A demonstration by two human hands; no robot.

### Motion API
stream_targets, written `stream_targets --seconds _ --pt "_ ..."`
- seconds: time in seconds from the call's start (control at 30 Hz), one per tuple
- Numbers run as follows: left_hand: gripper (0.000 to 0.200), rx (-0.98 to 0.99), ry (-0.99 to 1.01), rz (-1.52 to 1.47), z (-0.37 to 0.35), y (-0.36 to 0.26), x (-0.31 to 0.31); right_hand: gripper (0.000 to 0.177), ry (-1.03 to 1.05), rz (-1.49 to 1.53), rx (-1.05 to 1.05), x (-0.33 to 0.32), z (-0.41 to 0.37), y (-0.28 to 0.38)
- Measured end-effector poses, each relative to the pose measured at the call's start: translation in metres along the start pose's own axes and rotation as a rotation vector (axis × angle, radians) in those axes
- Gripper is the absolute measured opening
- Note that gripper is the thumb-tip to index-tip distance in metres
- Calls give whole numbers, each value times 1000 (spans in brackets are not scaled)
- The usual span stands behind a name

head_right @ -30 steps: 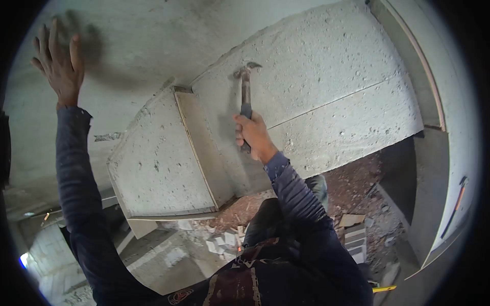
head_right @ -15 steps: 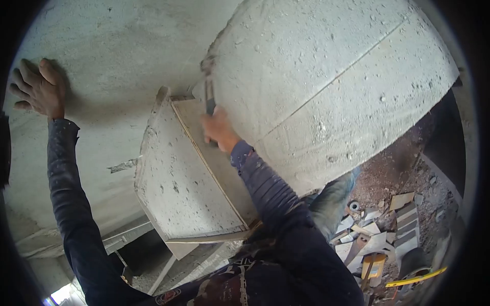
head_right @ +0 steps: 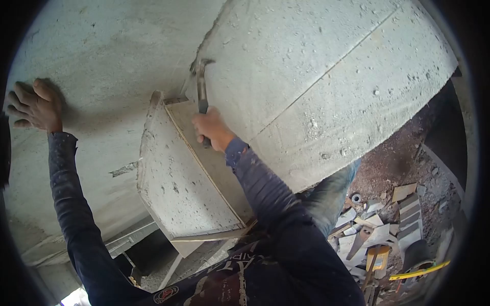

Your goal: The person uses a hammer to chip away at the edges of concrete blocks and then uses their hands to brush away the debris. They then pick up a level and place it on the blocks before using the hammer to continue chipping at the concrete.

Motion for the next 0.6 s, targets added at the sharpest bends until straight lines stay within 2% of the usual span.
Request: stream_targets --seconds 0.03,0.13,0.17,0.23,0.27,0.33,0.4,0.43,0.5,0.6 --pt "76 -3 -10 10 3 -3 2 36 -7 17 -11 -6 -13 16" --pt "76 -11 32 48 0 -8 0 19 -145 -188 -339 -35 -48 96" --pt "76 -9 29 46 1 -9 0 15 -170 26 -544 -41 -68 142" --pt "76 -1 43 63 3 -7 1 16 -328 105 -975 -62 -94 213" --pt "76 -6 52 81 4 -8 3 16 -335 108 -977 -66 -87 222" --pt "76 -2 49 83 1 -9 3 15 -534 485 -1388 -85 -93 238" --pt "76 6 20 86 3 -9 4 19 -730 547 -1256 -49 -64 166" --pt "76 -10 34 79 3 -6 4 25 -753 513 -1093 -36 -9 77" --pt "76 -21 68 62 1 -5 2 18 -92 161 -43 35 -3 11" --pt "76 -17 45 74 5 -8 4 14 -62 247 -29 11 -8 26"
Point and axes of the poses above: each hand's wrist, its own z-axis towards the middle knuckle, its own x-axis out of the palm, y = z × x, the point moved 6 cm from there along z, towards the middle knuckle, and after that the axes turned 14 degrees about -x, right-handed, at the moved point
